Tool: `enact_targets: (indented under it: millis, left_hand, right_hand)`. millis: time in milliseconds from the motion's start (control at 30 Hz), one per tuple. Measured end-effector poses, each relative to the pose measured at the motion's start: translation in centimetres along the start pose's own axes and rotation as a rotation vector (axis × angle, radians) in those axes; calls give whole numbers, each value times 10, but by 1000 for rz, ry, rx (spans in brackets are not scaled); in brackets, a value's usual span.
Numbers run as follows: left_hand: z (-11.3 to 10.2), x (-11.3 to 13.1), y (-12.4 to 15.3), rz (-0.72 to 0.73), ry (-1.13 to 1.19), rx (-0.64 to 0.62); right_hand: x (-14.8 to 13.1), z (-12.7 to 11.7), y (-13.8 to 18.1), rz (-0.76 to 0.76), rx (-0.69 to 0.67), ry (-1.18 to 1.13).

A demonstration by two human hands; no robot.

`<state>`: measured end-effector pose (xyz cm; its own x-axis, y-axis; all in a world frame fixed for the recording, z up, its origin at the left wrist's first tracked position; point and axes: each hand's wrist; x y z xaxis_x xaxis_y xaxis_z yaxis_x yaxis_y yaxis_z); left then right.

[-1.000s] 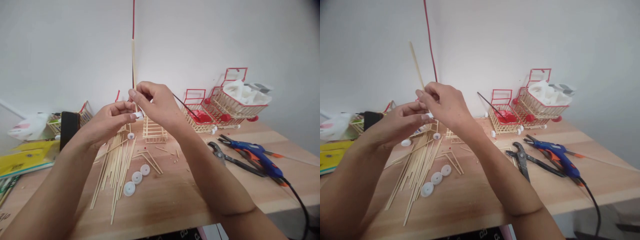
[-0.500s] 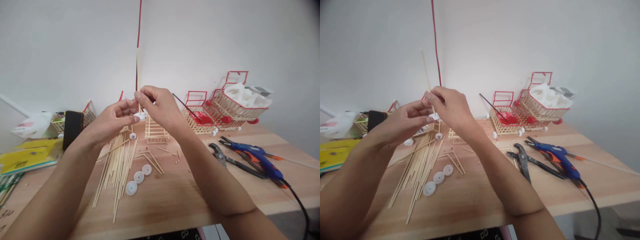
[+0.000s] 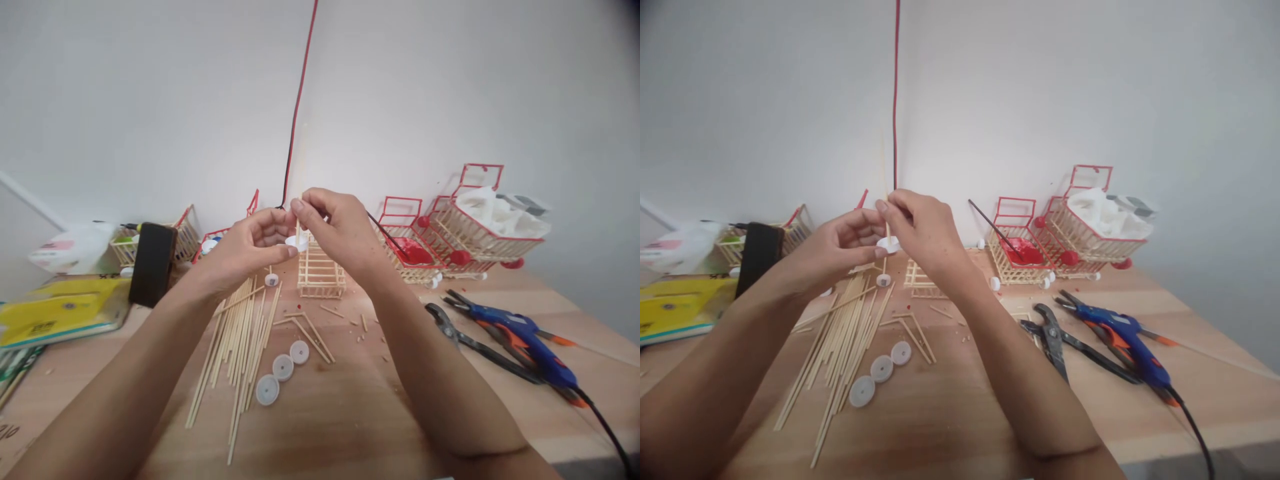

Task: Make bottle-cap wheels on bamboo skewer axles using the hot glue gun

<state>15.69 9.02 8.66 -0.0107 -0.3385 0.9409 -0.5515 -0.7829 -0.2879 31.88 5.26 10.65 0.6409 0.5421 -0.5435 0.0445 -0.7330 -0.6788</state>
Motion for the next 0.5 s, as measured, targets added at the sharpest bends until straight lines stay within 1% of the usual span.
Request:
enact_targets:
  millis: [100, 200, 300, 500]
  left_hand:
    - [2, -3, 0, 7, 38, -21]
    - [2, -4, 0, 5, 22, -10]
    - [2, -3, 1, 11, 21, -29]
    - [0, -3, 2, 82, -57, -9]
  right_hand:
    - [1, 0, 0, 6, -5, -2]
    - [-1, -1, 0, 22, -16, -10]
    - [-3, -2, 0, 29, -23, -16]
    - [-4, -5, 2, 10, -43, 6]
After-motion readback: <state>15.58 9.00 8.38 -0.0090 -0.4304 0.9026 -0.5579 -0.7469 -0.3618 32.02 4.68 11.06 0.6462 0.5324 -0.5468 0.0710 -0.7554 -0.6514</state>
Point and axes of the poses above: each hand's wrist, its own y-axis away from the middle knuckle, its own z-axis out of the palm, x = y × z, and after that the axes turned 3 degrees about x, right-handed
